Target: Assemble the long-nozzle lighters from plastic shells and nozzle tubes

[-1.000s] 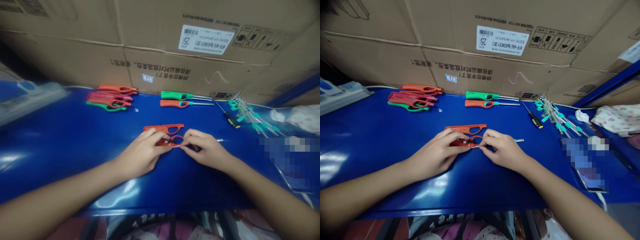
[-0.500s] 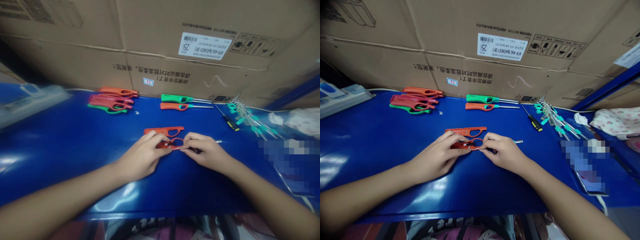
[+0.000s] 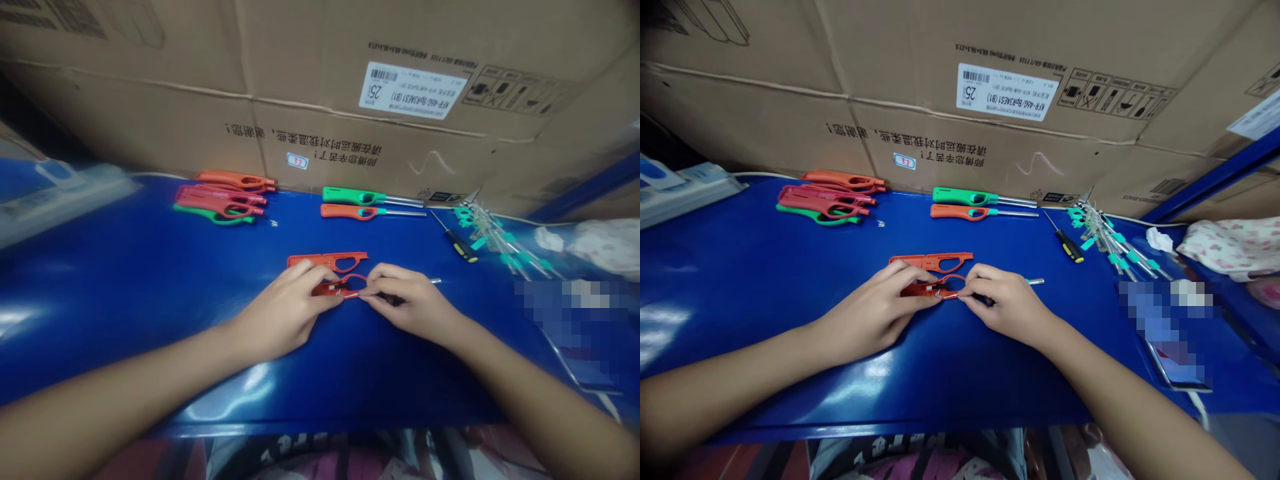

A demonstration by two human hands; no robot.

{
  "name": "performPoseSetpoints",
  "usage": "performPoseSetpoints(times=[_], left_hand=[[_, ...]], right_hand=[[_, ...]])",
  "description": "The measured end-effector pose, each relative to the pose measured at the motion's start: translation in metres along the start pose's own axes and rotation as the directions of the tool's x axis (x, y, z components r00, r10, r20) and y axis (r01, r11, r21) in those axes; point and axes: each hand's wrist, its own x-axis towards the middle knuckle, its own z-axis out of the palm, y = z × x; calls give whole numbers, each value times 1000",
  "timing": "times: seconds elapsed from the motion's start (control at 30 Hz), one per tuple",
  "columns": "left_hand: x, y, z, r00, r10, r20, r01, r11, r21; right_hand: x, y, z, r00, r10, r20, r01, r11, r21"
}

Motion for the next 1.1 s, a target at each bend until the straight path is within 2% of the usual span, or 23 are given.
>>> performPoseSetpoints(times=[0.2, 0.33, 1.1], left_hand=[[0, 0, 0, 1000, 0, 0, 1, 1000, 11], [-1, 0, 1, 1000, -1, 1, 1, 1000, 17], [1, 0, 2, 1000, 8, 15, -8, 999, 33]], right_hand=[[-1, 1, -1, 1000, -8, 22, 9, 999, -46], [-1, 3, 0, 1000, -27, -5, 27, 1000, -10], [1, -3, -1, 1000, 13, -1, -13, 997, -78]])
